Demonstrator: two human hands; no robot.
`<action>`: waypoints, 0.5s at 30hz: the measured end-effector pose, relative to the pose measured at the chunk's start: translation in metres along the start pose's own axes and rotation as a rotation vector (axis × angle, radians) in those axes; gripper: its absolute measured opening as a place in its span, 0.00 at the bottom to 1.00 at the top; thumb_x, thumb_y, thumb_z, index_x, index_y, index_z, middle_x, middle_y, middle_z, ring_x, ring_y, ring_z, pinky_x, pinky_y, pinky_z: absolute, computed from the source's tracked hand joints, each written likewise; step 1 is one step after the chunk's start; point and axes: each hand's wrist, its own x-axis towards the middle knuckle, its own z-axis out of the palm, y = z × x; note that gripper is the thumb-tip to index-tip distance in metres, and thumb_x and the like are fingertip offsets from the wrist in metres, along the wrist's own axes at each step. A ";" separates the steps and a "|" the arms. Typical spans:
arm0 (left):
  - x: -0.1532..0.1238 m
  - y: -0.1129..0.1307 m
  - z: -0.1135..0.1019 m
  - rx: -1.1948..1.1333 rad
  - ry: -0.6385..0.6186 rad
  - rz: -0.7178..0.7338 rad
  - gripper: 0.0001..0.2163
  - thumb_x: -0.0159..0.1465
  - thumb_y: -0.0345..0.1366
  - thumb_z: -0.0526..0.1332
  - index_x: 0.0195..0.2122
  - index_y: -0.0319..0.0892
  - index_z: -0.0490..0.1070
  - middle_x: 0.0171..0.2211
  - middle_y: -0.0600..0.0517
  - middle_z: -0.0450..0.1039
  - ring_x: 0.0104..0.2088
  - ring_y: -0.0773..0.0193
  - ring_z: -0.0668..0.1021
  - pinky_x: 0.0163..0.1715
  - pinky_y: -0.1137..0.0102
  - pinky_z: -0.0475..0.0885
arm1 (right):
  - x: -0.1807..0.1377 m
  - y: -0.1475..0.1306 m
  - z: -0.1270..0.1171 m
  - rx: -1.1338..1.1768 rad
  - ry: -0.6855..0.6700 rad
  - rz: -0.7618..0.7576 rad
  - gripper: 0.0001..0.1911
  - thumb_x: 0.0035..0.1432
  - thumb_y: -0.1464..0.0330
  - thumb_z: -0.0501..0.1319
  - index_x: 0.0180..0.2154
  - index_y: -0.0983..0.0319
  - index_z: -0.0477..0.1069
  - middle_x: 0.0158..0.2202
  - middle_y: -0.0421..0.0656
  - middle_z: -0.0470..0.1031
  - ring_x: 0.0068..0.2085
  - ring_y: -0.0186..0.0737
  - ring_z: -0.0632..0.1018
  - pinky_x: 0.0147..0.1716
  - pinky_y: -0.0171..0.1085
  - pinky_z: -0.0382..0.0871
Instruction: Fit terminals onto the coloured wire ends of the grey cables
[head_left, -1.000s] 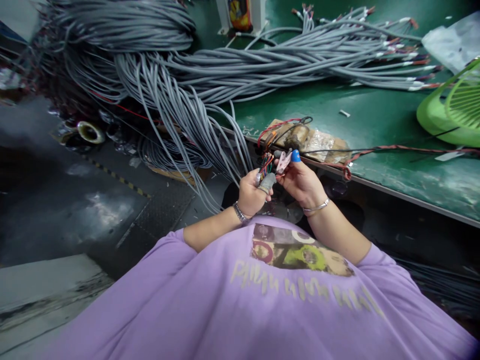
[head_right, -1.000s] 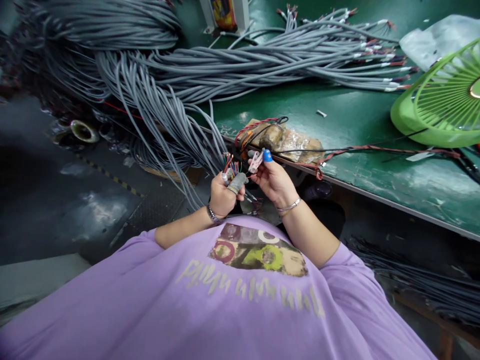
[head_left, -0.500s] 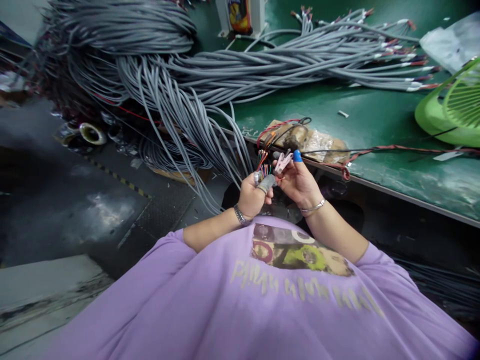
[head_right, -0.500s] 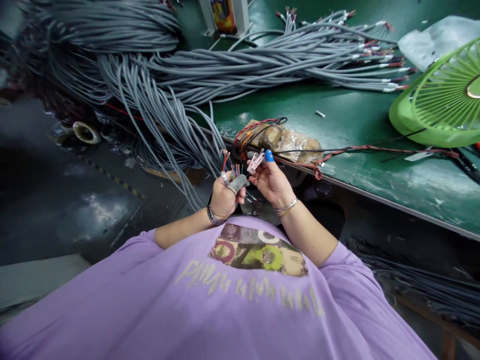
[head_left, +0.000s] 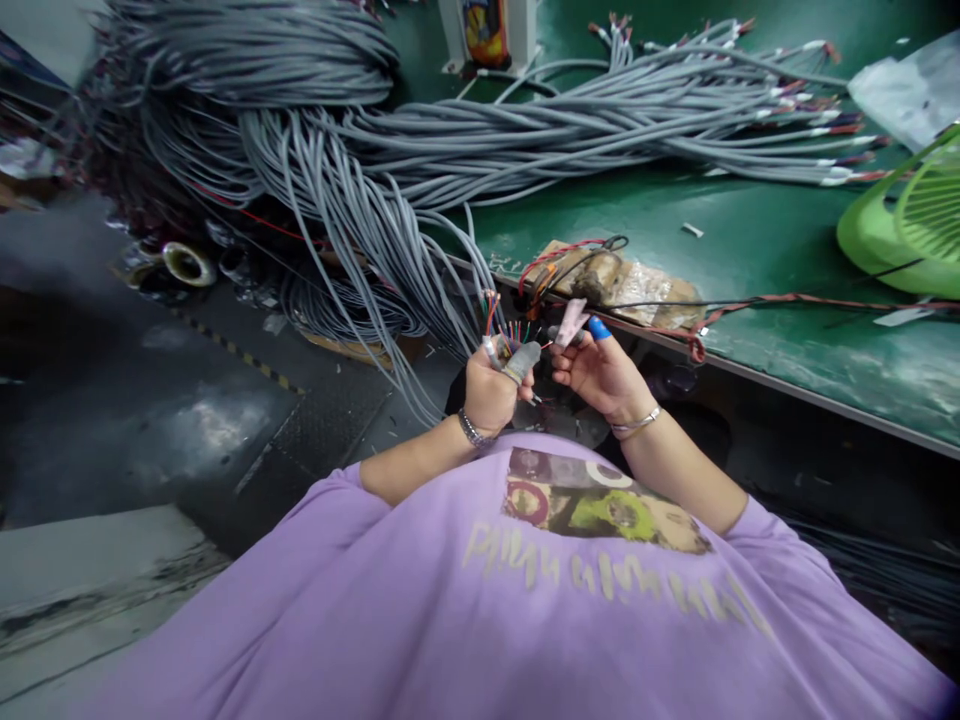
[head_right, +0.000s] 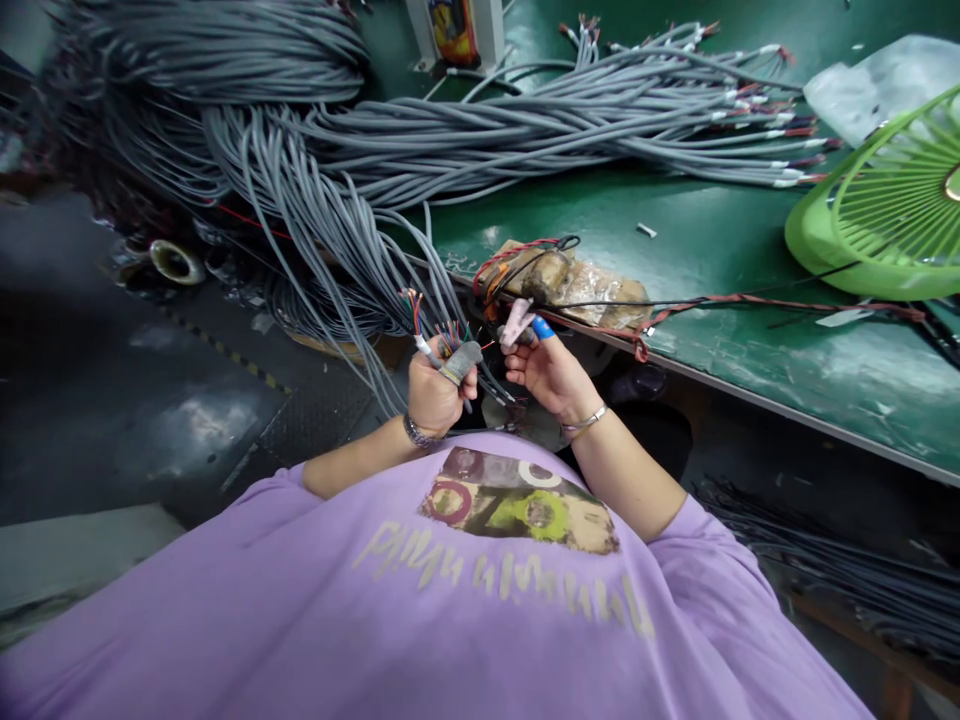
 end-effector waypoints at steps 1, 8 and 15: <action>0.001 0.000 0.000 0.021 -0.002 0.033 0.21 0.49 0.53 0.72 0.29 0.42 0.67 0.15 0.61 0.67 0.12 0.75 0.66 0.11 0.78 0.60 | 0.002 -0.002 0.002 -0.015 0.018 -0.019 0.26 0.52 0.42 0.64 0.31 0.59 0.74 0.28 0.39 0.77 0.25 0.31 0.72 0.25 0.31 0.70; 0.010 -0.003 0.004 0.186 0.009 0.233 0.17 0.52 0.49 0.72 0.26 0.43 0.68 0.16 0.59 0.67 0.15 0.73 0.68 0.15 0.76 0.63 | 0.013 -0.006 0.015 -0.109 0.136 -0.197 0.27 0.51 0.42 0.66 0.30 0.60 0.71 0.22 0.36 0.70 0.22 0.28 0.67 0.21 0.30 0.63; 0.015 -0.008 0.004 0.257 -0.031 0.254 0.14 0.54 0.45 0.71 0.26 0.43 0.69 0.19 0.58 0.67 0.19 0.72 0.68 0.21 0.75 0.65 | 0.015 -0.002 0.014 -0.051 0.137 -0.244 0.24 0.51 0.45 0.68 0.28 0.60 0.71 0.21 0.35 0.66 0.23 0.28 0.67 0.23 0.31 0.62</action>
